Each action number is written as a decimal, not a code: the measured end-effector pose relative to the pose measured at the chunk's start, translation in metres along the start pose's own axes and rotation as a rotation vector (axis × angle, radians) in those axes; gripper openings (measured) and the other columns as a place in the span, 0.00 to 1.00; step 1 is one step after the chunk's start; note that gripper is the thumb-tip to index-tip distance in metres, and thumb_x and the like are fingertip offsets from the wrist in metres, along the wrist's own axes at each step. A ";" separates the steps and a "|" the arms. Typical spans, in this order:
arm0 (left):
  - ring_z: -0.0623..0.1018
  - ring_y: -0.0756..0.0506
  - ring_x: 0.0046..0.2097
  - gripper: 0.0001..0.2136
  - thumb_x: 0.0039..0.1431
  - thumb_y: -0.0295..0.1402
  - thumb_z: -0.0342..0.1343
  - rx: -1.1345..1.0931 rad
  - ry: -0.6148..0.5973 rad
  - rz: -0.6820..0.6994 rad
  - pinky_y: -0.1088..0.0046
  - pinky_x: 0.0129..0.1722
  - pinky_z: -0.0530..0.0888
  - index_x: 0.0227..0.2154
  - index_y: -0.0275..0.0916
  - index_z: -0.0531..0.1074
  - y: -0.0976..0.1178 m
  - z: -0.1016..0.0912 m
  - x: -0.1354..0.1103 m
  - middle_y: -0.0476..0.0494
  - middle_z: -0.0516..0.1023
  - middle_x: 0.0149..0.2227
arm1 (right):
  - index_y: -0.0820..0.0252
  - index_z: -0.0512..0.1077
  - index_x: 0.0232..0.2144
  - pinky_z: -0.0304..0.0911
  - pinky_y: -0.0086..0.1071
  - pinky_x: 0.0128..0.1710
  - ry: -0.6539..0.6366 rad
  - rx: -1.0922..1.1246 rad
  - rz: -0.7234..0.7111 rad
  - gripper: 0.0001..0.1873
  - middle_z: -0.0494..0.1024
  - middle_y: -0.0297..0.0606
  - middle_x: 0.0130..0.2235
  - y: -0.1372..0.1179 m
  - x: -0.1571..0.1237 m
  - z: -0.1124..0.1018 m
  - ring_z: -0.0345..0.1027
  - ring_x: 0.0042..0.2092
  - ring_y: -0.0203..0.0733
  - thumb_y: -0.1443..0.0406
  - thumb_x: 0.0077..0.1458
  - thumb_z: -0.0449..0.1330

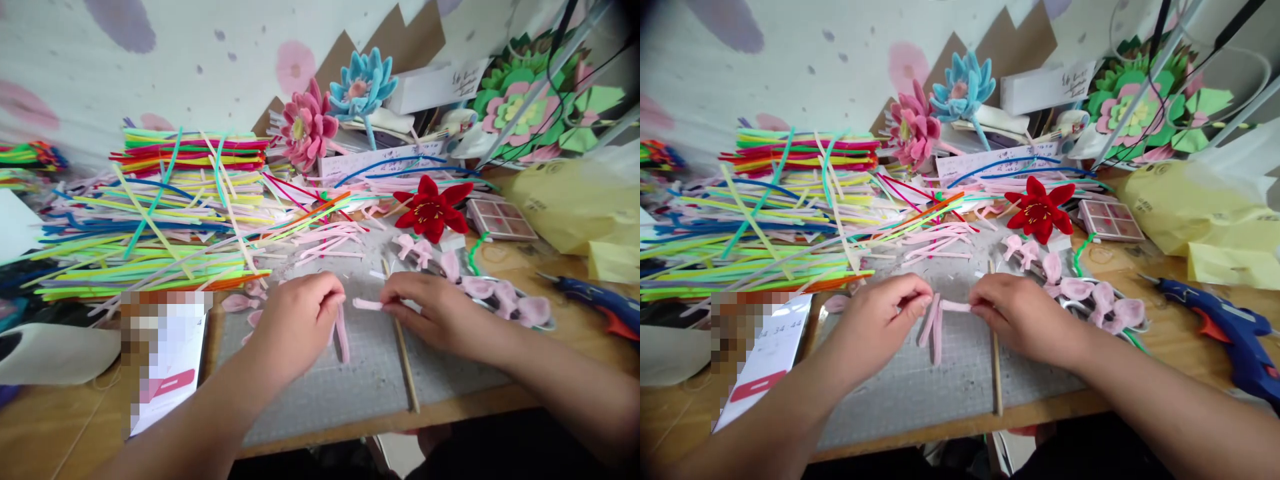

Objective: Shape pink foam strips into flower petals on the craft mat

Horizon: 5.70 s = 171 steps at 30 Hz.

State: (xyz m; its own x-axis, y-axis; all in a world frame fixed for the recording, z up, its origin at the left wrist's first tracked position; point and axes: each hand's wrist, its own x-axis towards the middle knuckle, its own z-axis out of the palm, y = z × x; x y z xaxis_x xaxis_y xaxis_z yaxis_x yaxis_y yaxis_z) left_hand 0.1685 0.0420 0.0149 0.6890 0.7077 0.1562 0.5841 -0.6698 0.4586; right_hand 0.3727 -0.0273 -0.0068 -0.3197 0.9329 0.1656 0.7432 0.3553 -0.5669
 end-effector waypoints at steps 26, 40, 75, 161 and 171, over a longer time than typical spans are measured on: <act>0.67 0.50 0.27 0.06 0.54 0.29 0.48 -0.483 -0.058 -0.173 0.75 0.25 0.60 0.23 0.40 0.61 0.007 0.030 -0.011 0.51 0.68 0.23 | 0.59 0.67 0.33 0.59 0.26 0.28 0.106 0.513 0.309 0.09 0.69 0.34 0.27 -0.023 -0.010 0.026 0.62 0.29 0.34 0.60 0.58 0.52; 0.69 0.49 0.31 0.05 0.55 0.27 0.48 -0.804 -0.124 -0.097 0.75 0.29 0.64 0.35 0.40 0.62 0.021 0.039 -0.024 0.49 0.69 0.29 | 0.56 0.75 0.32 0.67 0.27 0.30 0.150 0.108 0.171 0.10 0.78 0.36 0.29 -0.017 -0.030 0.028 0.72 0.29 0.38 0.62 0.57 0.54; 0.77 0.46 0.28 0.10 0.58 0.34 0.46 -0.654 0.294 0.471 0.72 0.33 0.71 0.34 0.36 0.71 0.023 0.030 -0.050 0.43 0.78 0.25 | 0.54 0.67 0.51 0.24 0.60 0.59 -0.413 -0.270 -0.592 0.27 0.58 0.42 0.61 -0.065 0.116 0.076 0.37 0.65 0.55 0.48 0.52 0.56; 0.63 0.54 0.21 0.08 0.51 0.27 0.55 -1.400 0.085 -0.484 0.78 0.21 0.60 0.20 0.37 0.63 0.011 0.039 -0.008 0.55 0.64 0.18 | 0.60 0.67 0.36 0.65 0.33 0.36 0.474 0.330 -0.170 0.09 0.72 0.38 0.33 -0.039 -0.003 0.015 0.68 0.36 0.37 0.76 0.52 0.55; 0.61 0.56 0.20 0.09 0.48 0.27 0.56 -1.438 0.089 -0.535 0.79 0.19 0.56 0.18 0.37 0.62 0.012 0.037 -0.010 0.55 0.63 0.16 | 0.58 0.66 0.36 0.66 0.34 0.35 0.391 0.221 -0.217 0.11 0.73 0.38 0.32 -0.042 -0.002 0.011 0.69 0.35 0.38 0.76 0.52 0.55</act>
State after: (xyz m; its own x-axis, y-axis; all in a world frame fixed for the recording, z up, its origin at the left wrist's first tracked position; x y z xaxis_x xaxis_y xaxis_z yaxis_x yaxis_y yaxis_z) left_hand 0.1848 0.0189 -0.0134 0.4828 0.8328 -0.2709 -0.1844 0.3990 0.8982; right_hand 0.3358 -0.0447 0.0080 -0.1775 0.8057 0.5651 0.5278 0.5625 -0.6364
